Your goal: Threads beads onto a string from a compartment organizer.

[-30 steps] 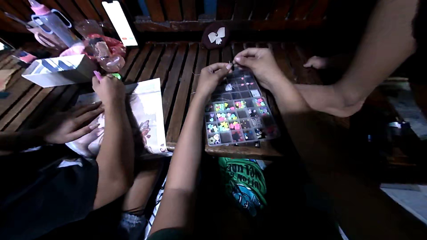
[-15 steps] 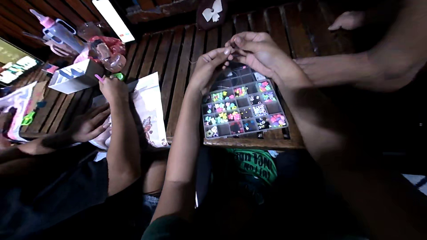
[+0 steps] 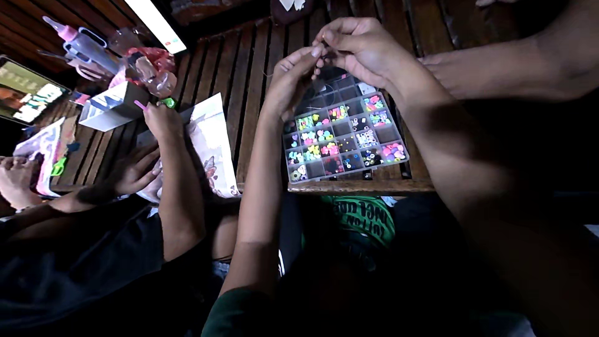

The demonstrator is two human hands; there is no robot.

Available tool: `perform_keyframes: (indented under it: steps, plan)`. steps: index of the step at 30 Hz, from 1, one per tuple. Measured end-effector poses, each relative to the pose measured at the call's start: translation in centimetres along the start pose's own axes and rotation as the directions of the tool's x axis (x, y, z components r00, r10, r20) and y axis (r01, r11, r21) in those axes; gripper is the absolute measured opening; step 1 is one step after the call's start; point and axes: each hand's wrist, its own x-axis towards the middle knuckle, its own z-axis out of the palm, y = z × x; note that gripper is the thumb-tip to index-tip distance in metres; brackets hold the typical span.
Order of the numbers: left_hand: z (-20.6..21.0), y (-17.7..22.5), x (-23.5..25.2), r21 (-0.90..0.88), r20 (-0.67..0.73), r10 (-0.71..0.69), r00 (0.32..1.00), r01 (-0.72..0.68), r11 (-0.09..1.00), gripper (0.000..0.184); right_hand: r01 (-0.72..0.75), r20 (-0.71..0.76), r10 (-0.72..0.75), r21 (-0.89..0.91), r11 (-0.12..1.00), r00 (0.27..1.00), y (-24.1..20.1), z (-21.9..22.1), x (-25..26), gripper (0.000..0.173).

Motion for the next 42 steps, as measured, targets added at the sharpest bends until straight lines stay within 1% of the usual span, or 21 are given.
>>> perform_keyframes:
  steps: [7, 21, 42]
  plan:
    - [-0.1, -0.05, 0.12, 0.004, 0.009, -0.001, 1.0, 0.001, 1.0, 0.021, -0.003, 0.002, 0.003, 0.006, 1.0, 1.0, 0.0, 0.03, 0.03, 0.011]
    - [0.28, -0.04, 0.17, -0.022, 0.026, -0.01, 1.0, 0.01, 1.0, 0.02, -0.012, 0.007, 0.012, 0.018, 1.0, 1.0, 0.13, -0.12, -0.11, 0.015]
    - [0.19, -0.1, 0.24, -0.048, 0.038, -0.024, 0.999, 0.026, 0.998, 0.02, 0.008, 0.063, -0.009, 0.022, 1.0, 0.998, 0.41, -0.56, -0.06, 0.016]
